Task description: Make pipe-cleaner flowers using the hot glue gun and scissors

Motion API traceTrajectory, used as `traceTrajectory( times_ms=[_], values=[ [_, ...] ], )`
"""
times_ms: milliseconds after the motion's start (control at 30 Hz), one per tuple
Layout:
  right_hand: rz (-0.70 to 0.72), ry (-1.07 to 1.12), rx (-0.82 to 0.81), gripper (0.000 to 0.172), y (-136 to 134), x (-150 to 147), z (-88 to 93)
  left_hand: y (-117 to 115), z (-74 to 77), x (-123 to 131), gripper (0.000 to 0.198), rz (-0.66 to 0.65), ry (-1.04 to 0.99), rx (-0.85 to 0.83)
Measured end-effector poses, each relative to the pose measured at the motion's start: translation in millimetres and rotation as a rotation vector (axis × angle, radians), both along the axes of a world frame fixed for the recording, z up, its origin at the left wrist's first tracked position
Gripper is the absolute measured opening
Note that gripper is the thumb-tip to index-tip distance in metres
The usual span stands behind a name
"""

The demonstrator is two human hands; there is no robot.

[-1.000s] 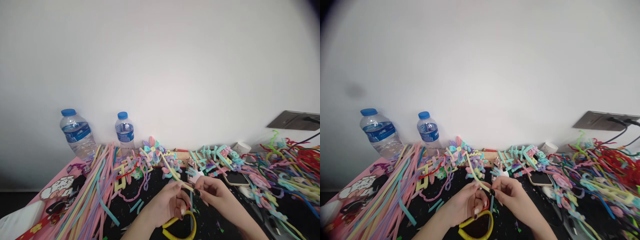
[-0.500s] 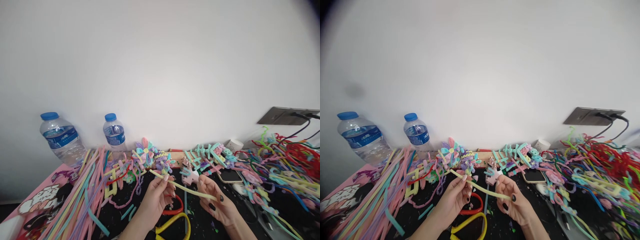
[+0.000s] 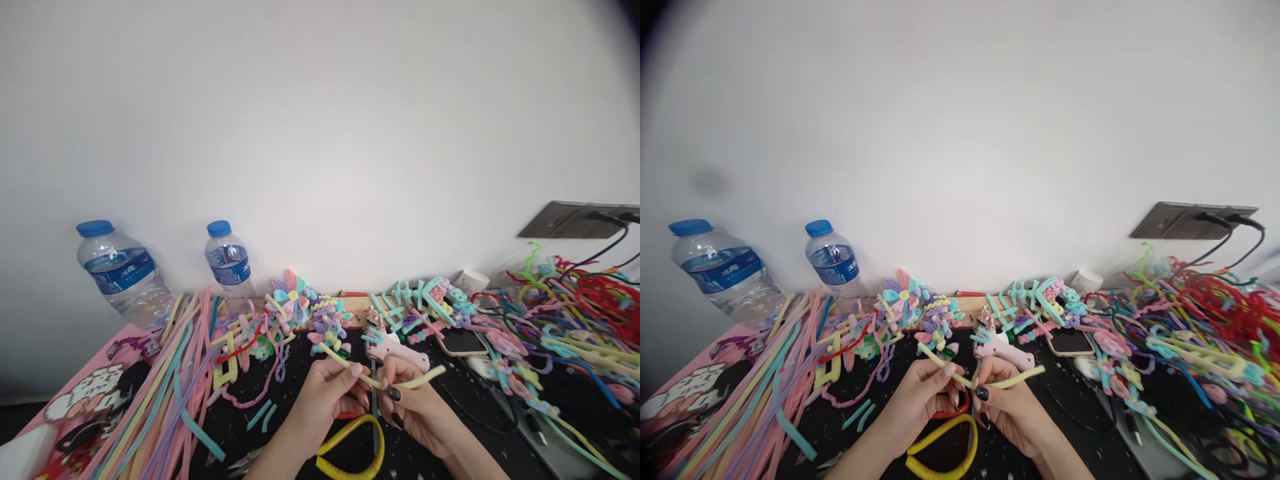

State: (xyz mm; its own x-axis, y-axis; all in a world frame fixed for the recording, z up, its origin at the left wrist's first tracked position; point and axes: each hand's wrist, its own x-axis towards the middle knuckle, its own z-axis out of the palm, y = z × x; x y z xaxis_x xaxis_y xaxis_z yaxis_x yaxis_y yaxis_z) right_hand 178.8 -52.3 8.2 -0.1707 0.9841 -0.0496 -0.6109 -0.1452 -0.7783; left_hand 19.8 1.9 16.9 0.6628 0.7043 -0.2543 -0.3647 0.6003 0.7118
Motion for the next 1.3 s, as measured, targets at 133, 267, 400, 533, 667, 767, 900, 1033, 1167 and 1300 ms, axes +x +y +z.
traceTrajectory(
  times_ms=[133,267,400,533,667,767,900,1033,1167,1300],
  values=[
    [0.008,-0.022,-0.028,0.016,-0.8,0.6,-3.1,0.4,-0.3,1.0,0.027,0.105,-0.005,0.007],
    [0.023,-0.022,-0.034,0.017,-1.4,3.5,-3.6,-0.8,-2.8,0.4,0.029,0.068,0.076,0.109],
    [0.010,-0.005,-0.049,0.018,-0.2,4.9,-3.3,-2.8,-6.4,0.9,0.032,0.013,0.154,0.240],
    [0.028,-0.004,-0.060,0.021,0.6,3.7,-3.3,-2.9,-7.0,1.0,0.033,0.036,0.145,0.244],
    [0.048,-0.034,-0.093,0.023,-1.5,1.9,-4.4,-2.0,-2.6,-0.4,0.031,0.144,0.137,0.204],
    [0.041,-0.053,-0.108,0.023,-1.9,1.9,-4.4,-1.6,0.5,-1.1,0.030,0.155,0.151,0.217],
    [0.002,-0.071,-0.089,0.023,0.3,2.8,-4.5,-1.6,-0.4,-0.7,0.033,0.105,0.214,0.305],
    [-0.025,-0.017,-0.071,0.029,2.4,3.0,-5.4,-3.2,-1.7,-0.6,0.036,0.018,0.271,0.392],
    [-0.014,0.043,-0.045,0.031,2.4,2.0,-3.4,-6.3,-2.0,-1.7,0.037,-0.128,0.276,0.380],
    [-0.017,0.034,-0.047,0.031,0.5,-0.7,-1.5,-9.6,-3.3,-3.6,0.036,-0.339,0.233,0.317]
  ],
)
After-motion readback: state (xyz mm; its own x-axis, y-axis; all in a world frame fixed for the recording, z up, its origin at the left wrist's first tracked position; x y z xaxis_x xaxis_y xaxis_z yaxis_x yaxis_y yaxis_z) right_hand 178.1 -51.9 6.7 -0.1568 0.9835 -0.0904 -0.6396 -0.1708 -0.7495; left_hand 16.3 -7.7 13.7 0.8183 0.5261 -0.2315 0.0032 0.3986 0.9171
